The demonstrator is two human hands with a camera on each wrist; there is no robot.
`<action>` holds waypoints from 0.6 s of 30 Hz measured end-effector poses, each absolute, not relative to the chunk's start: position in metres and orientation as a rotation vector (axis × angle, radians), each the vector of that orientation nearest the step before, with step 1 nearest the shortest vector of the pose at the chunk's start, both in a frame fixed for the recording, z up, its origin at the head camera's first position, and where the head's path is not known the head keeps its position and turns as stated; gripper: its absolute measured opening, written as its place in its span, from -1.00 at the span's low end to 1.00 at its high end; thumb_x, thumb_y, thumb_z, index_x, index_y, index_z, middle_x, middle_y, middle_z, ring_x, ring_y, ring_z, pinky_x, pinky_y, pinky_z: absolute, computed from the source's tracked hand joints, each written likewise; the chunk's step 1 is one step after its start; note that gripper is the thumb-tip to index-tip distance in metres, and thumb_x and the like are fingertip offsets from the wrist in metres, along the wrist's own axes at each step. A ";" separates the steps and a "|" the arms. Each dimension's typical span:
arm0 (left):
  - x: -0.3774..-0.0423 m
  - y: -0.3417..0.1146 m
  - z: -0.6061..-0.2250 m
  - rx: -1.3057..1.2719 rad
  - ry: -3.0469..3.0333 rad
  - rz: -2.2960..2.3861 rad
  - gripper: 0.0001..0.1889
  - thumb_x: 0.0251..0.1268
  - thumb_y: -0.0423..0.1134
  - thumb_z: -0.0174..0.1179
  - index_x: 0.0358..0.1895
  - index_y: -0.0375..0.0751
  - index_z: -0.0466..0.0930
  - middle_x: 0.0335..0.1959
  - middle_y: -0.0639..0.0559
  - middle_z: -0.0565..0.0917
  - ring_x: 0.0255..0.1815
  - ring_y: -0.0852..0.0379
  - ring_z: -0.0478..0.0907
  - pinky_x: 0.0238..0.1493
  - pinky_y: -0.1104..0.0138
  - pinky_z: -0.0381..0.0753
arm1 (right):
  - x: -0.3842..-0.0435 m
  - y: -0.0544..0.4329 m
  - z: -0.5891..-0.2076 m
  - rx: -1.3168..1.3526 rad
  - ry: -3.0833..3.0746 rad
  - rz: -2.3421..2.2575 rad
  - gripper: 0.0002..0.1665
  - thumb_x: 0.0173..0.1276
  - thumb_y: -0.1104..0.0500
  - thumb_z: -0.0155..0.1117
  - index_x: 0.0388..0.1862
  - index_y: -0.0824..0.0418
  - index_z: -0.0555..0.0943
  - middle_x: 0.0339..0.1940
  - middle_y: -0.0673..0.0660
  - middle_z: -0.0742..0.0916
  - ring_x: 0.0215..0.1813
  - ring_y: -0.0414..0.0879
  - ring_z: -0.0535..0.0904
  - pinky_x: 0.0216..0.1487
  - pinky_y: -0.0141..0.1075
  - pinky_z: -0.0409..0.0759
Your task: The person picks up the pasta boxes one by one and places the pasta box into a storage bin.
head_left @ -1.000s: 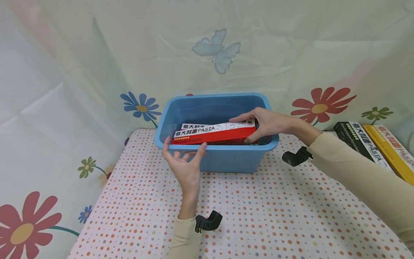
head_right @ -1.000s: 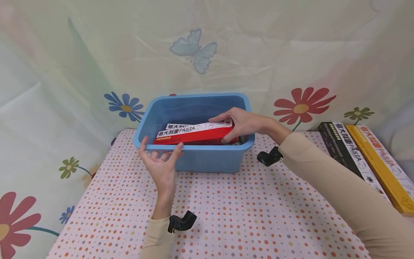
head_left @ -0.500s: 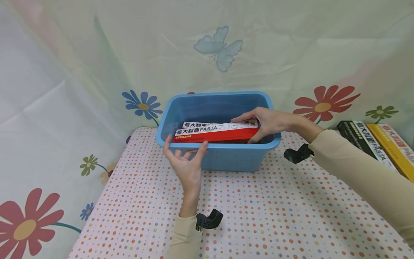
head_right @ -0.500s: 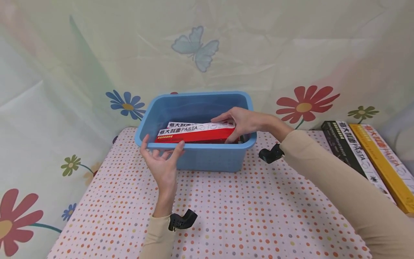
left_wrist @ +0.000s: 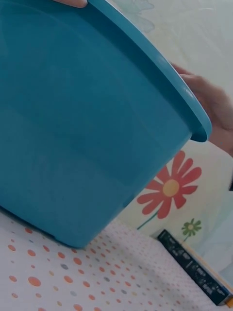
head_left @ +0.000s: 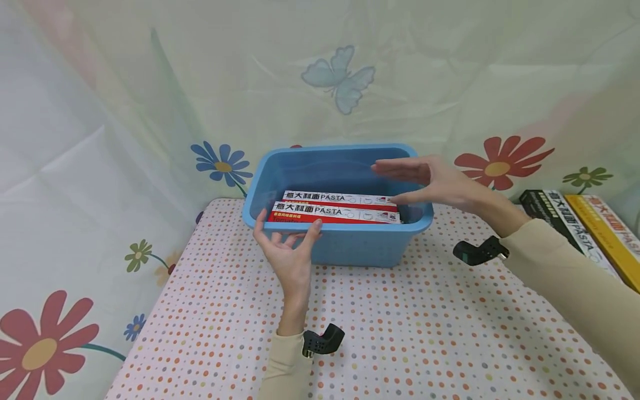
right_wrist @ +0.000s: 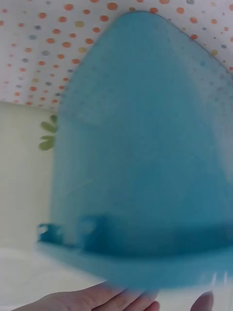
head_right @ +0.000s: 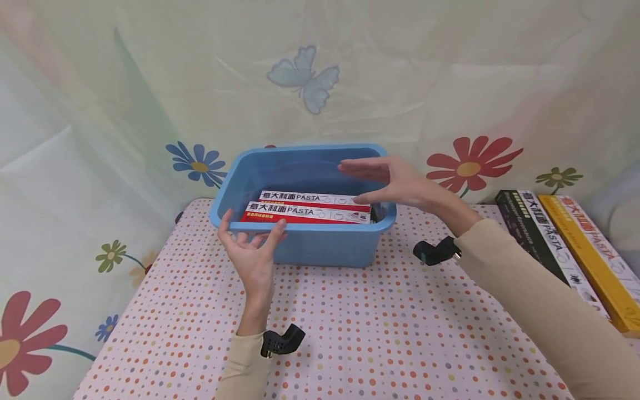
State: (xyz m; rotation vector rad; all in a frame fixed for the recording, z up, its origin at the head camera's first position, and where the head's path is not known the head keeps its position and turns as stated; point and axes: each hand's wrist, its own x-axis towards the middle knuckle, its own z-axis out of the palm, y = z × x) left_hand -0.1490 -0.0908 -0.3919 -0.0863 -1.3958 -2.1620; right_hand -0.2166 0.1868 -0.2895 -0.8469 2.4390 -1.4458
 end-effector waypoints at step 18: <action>-0.158 -0.099 -0.396 -0.083 -1.371 -2.150 0.01 0.17 -0.47 0.52 0.58 -0.05 0.03 0.22 -0.64 0.40 -0.32 -0.01 0.70 -0.16 0.05 0.89 | -0.132 0.385 -0.375 -0.130 2.904 -1.537 -0.26 0.70 0.25 0.02 0.74 -0.03 0.09 0.60 -0.36 0.31 0.59 -0.51 0.14 0.35 -0.78 0.30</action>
